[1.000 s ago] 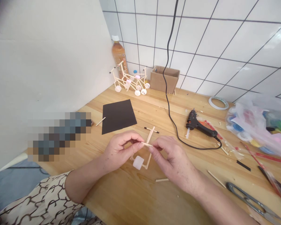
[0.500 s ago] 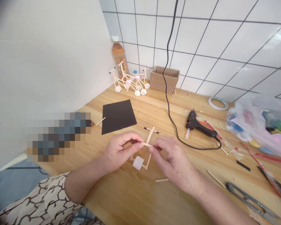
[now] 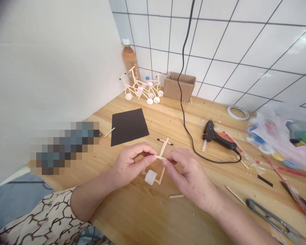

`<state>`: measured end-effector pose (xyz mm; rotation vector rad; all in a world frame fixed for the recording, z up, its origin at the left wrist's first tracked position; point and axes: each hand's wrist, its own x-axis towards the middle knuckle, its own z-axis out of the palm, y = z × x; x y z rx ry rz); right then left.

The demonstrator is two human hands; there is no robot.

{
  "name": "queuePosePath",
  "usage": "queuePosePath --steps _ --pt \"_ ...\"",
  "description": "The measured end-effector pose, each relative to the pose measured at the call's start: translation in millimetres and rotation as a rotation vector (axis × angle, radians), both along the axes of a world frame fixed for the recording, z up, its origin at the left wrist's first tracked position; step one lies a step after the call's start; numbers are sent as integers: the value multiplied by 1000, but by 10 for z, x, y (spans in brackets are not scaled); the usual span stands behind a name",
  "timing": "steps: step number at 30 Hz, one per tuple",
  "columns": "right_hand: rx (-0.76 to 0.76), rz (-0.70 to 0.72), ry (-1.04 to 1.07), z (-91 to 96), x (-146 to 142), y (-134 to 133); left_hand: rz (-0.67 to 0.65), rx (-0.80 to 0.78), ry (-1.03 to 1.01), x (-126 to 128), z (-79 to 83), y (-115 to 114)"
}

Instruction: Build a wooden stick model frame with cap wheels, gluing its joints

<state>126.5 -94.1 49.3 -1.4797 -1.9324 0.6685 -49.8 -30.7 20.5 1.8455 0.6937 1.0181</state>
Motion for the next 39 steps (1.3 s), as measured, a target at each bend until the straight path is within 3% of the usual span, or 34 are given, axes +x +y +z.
queuePosePath --steps 39 --pt "7 9 -6 4 -2 3 2 -26 22 -7 5 -11"
